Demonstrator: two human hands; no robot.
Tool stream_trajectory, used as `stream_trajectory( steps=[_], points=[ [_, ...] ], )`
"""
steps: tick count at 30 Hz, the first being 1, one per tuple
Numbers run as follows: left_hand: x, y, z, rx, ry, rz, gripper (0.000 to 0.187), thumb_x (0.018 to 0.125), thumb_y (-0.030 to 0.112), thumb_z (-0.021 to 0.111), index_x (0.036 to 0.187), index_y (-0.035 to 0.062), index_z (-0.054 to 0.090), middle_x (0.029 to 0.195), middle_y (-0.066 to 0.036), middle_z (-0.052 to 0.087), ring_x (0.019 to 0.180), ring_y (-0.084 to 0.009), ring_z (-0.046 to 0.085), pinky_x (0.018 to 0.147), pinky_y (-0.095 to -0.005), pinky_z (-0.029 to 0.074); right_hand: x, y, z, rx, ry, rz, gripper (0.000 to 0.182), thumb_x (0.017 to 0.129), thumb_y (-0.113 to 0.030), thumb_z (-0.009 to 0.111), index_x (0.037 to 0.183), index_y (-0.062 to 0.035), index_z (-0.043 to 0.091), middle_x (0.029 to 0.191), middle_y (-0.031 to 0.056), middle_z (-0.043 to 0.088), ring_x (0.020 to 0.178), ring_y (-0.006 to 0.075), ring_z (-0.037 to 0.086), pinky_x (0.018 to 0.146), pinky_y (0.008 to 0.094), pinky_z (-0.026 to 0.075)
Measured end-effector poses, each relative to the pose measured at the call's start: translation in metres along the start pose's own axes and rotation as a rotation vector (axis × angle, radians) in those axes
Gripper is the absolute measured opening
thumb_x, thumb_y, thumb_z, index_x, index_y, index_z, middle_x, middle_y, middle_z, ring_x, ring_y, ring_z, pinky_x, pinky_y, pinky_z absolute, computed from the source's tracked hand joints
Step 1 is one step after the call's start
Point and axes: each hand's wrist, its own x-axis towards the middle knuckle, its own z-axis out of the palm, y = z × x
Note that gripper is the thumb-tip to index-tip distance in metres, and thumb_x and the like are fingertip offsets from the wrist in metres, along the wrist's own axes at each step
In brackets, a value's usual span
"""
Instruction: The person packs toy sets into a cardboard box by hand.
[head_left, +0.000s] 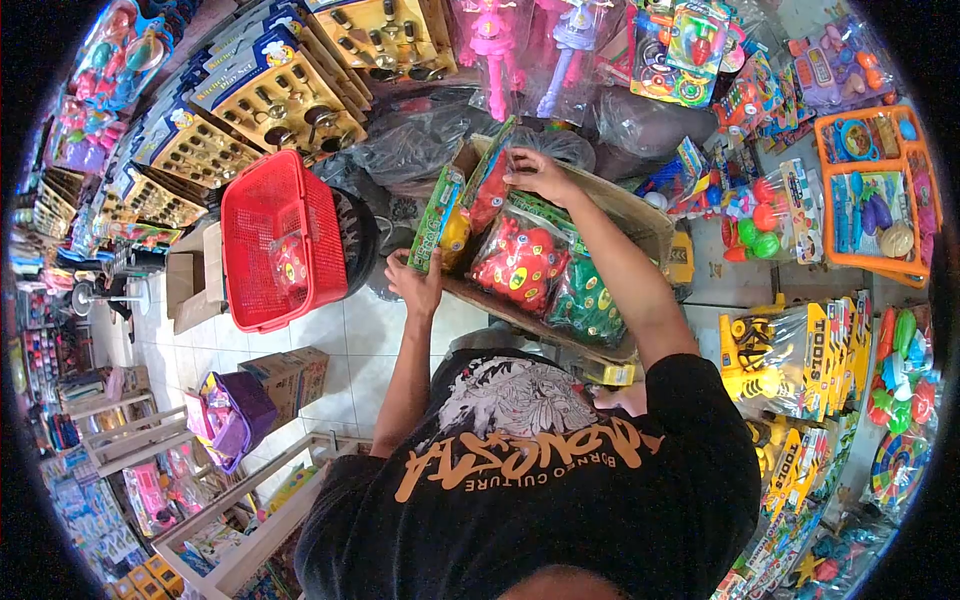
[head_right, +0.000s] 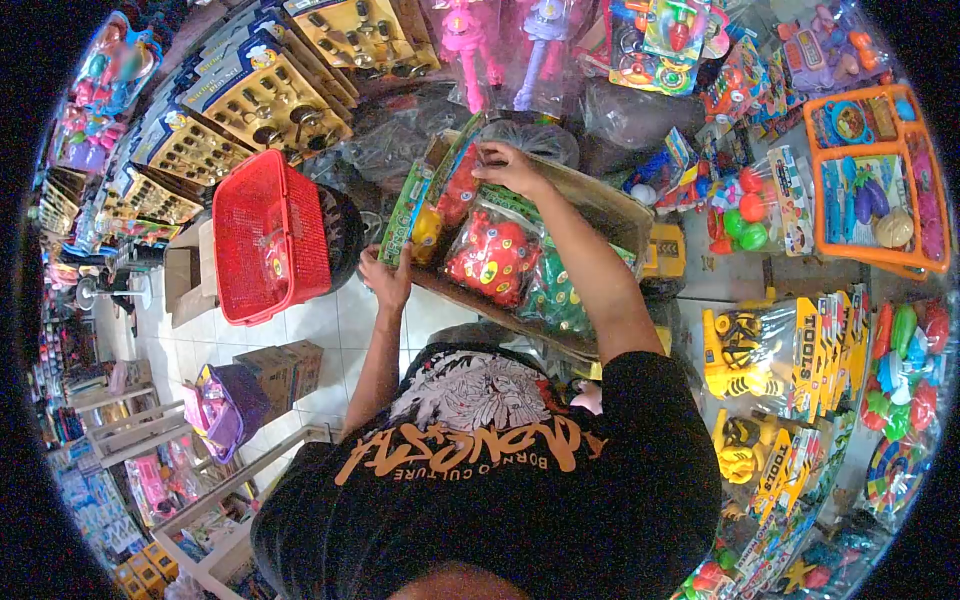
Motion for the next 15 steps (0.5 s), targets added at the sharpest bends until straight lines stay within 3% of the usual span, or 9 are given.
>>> stream_trajectory(
  steps=[6, 8, 11, 12, 14, 15],
  points=[
    [-0.006, 0.0, -0.004, 0.022, 0.056, 0.113, 0.038, 0.073, 0.037, 0.071, 0.102, 0.0121, 0.066, 0.113, -0.012, 0.044, 0.109, -0.0295, 0.039, 0.087, -0.0457, 0.03, 0.0, -0.001, 0.0, -0.16, -0.042, -0.008, 0.056, 0.075, -0.021, 0.074, 0.122, -0.0091, 0.046, 0.113, 0.0065, 0.049, 0.105, 0.0154, 0.049, 0.086, 0.0306, 0.045],
    [-0.007, 0.003, -0.004, 0.02, 0.046, 0.104, 0.038, 0.072, 0.036, 0.071, 0.101, 0.012, 0.066, 0.114, -0.012, 0.044, 0.109, -0.0294, 0.04, 0.086, -0.0459, 0.03, 0.002, 0.001, 0.001, -0.021, -0.008, 0.129, 0.046, 0.077, -0.029, 0.071, 0.113, -0.0113, 0.049, 0.11, 0.0021, 0.05, 0.101, 0.0134, 0.05, 0.083, 0.0286, 0.044],
    [-0.006, 0.007, -0.002, -0.052, 0.067, 0.114, 0.035, 0.072, 0.032, 0.072, 0.099, 0.011, 0.066, 0.115, -0.013, 0.044, 0.11, -0.029, 0.041, 0.086, -0.046, 0.031, 0.002, -0.006, 0.01, 0.02, 0.05, 0.173, 0.04, 0.078, -0.037, 0.068, 0.106, -0.0138, 0.051, 0.104, -0.0009, 0.051, 0.096, 0.0112, 0.049, 0.078, 0.0247, 0.042],
    [-0.006, 0.007, -0.001, -0.118, 0.094, 0.133, 0.032, 0.072, 0.029, 0.071, 0.097, 0.01, 0.066, 0.116, -0.013, 0.045, 0.11, -0.0289, 0.042, 0.086, -0.0459, 0.031, 0.004, -0.008, 0.012, 0.013, 0.047, 0.18, 0.04, 0.078, -0.037, 0.068, 0.106, -0.0138, 0.051, 0.104, -0.0009, 0.051, 0.096, 0.0112, 0.049, 0.078, 0.0247, 0.042],
    [-0.006, 0.006, 0.0, -0.127, 0.077, 0.123, 0.03, 0.072, 0.027, 0.07, 0.095, 0.0093, 0.066, 0.116, -0.013, 0.045, 0.11, -0.0291, 0.042, 0.086, -0.0457, 0.031, 0.007, -0.011, 0.017, -0.303, 0.085, 0.142, 0.061, 0.074, -0.055, 0.064, 0.106, -0.0037, 0.054, 0.105, 0.0071, 0.053, 0.097, 0.0177, 0.049, 0.085, 0.032, 0.039],
    [-0.006, 0.005, 0.001, -0.132, 0.061, 0.123, 0.027, 0.072, 0.025, 0.069, 0.093, 0.0085, 0.066, 0.116, -0.013, 0.045, 0.11, -0.0292, 0.042, 0.086, -0.0455, 0.032, 0.009, -0.013, 0.02, -0.309, 0.08, 0.147, 0.061, 0.074, -0.055, 0.064, 0.106, -0.0037, 0.054, 0.105, 0.0071, 0.053, 0.097, 0.0177, 0.049, 0.085, 0.032, 0.039]
  ],
)
